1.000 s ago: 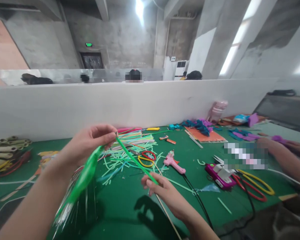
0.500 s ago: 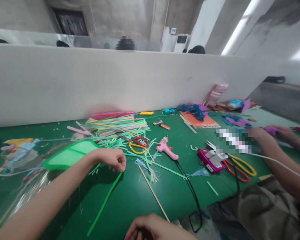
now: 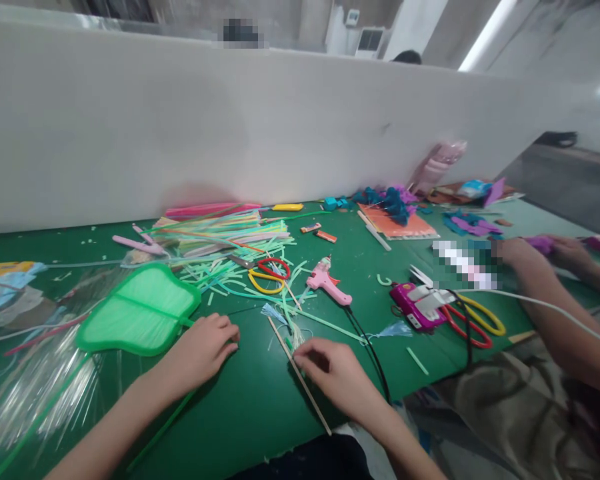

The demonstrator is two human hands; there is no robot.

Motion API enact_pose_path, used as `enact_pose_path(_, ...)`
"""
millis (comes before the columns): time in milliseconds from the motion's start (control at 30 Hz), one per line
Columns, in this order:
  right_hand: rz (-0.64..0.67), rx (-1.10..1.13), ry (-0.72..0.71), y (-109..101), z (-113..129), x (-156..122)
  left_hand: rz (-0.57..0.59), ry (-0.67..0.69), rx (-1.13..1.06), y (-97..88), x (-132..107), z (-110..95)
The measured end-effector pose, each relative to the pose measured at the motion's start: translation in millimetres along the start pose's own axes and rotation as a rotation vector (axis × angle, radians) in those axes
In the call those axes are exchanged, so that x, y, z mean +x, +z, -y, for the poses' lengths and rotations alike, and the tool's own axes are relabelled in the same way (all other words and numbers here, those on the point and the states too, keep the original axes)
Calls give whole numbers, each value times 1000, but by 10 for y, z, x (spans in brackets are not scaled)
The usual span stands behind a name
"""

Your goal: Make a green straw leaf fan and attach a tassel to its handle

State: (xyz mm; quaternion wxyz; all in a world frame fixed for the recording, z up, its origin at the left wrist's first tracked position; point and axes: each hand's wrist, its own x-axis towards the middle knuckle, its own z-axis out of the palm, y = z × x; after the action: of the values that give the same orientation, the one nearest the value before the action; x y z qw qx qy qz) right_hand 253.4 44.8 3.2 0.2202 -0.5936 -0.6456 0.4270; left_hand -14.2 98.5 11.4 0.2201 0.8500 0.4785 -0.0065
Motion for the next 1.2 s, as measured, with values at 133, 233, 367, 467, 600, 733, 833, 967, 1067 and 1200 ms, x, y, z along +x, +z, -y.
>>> enact_pose_path(133,-213,-189,39,-33,41,237,-110,11,-41,24,-94,-17)
enact_pose_path(233,-239,-229,71,24,33,367,-251,46,-121,6,-141,-75)
enact_pose_path(367,-149,-120,59,-19,1,367,-401,39,-289,44,-190,-256)
enact_pose_path(467,-52,29,-3,-117,11,263,-469,-149,-533,134,-161,-448)
enact_pose_path(600,97,451,-29,-124,74,141,-411,-299,-1017,247,-8,-670)
enact_pose_path(733,190,689,-3,-25,149,122,-433,-271,-1237,248,110,-785)
enact_pose_path(833,169,719,6,2,174,140,-512,-324,-1271,220,126,-794)
enact_pose_path(967,109,686,27,-13,153,156,-593,-371,-1354,220,113,-757)
enact_pose_path(1067,90,695,2,1,133,160,-607,-378,-1412,234,99,-732)
enact_pose_path(1200,41,632,-50,64,140,162,-636,-374,-1443,245,79,-713)
